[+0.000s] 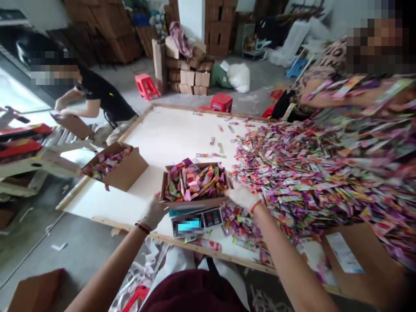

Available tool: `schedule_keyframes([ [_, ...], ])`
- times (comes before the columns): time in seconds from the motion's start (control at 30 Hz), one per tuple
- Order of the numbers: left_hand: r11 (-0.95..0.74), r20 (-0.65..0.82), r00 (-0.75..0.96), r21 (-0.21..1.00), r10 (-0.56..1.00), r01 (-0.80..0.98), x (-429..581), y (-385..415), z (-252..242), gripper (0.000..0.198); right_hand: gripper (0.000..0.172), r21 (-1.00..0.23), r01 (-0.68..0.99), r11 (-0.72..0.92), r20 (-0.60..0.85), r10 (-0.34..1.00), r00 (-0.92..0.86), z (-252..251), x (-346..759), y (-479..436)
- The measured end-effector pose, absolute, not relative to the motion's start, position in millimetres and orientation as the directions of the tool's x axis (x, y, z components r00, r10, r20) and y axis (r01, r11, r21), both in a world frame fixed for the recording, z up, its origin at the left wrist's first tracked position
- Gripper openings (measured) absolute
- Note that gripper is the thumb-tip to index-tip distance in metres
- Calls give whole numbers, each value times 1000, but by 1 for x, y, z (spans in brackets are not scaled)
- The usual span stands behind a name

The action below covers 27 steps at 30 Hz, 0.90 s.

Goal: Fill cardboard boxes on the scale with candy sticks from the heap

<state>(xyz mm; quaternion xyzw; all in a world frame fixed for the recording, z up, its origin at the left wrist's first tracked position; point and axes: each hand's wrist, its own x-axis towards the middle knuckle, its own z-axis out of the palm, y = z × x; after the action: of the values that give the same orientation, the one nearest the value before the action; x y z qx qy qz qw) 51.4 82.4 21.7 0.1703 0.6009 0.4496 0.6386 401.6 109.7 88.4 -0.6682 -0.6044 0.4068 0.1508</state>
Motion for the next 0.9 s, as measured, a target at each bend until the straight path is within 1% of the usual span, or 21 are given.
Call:
schedule_keyframes([
  [0.07, 556, -669, -170, 711, 724, -431, 33, 71, 15, 20, 66, -770, 619, -158, -256, 964, -72, 98, 416, 99],
  [0.13, 582, -746, -251, 647, 617, -492, 16, 55, 8, 27, 74, -829, 549, -104, -130, 991, -9, 118, 424, 90],
  [0.23, 609, -826, -352, 562, 440, -559, 2, 22, -3, 28, 71, -871, 489, -41, -19, 999, 50, 156, 418, 84],
  [0.33, 620, -857, -365, 516, 365, -592, 7, -15, -12, 26, 64, -882, 470, 39, 37, 999, -15, 184, 398, 87],
  [0.47, 603, -881, -314, 472, 354, -644, 27, -49, -18, 20, 54, -809, 582, 77, 22, 995, -101, 193, 367, 101],
  [0.57, 577, -887, -279, 453, 367, -680, 35, -57, -22, 22, 58, -751, 653, 96, 13, 991, -132, 188, 345, 116],
  [0.67, 545, -884, -290, 456, 366, -703, 30, -60, -27, 23, 62, -623, 765, 163, 22, 981, -190, 183, 323, 130],
  [0.77, 523, -879, -321, 470, 353, -711, 19, -63, -30, 23, 58, -517, 835, 187, -37, 970, -240, 182, 303, 137],
  [0.9, 542, -884, -343, 467, 318, -699, 8, -68, -30, 25, 51, -475, 862, 178, -99, 962, -253, 182, 291, 140],
])
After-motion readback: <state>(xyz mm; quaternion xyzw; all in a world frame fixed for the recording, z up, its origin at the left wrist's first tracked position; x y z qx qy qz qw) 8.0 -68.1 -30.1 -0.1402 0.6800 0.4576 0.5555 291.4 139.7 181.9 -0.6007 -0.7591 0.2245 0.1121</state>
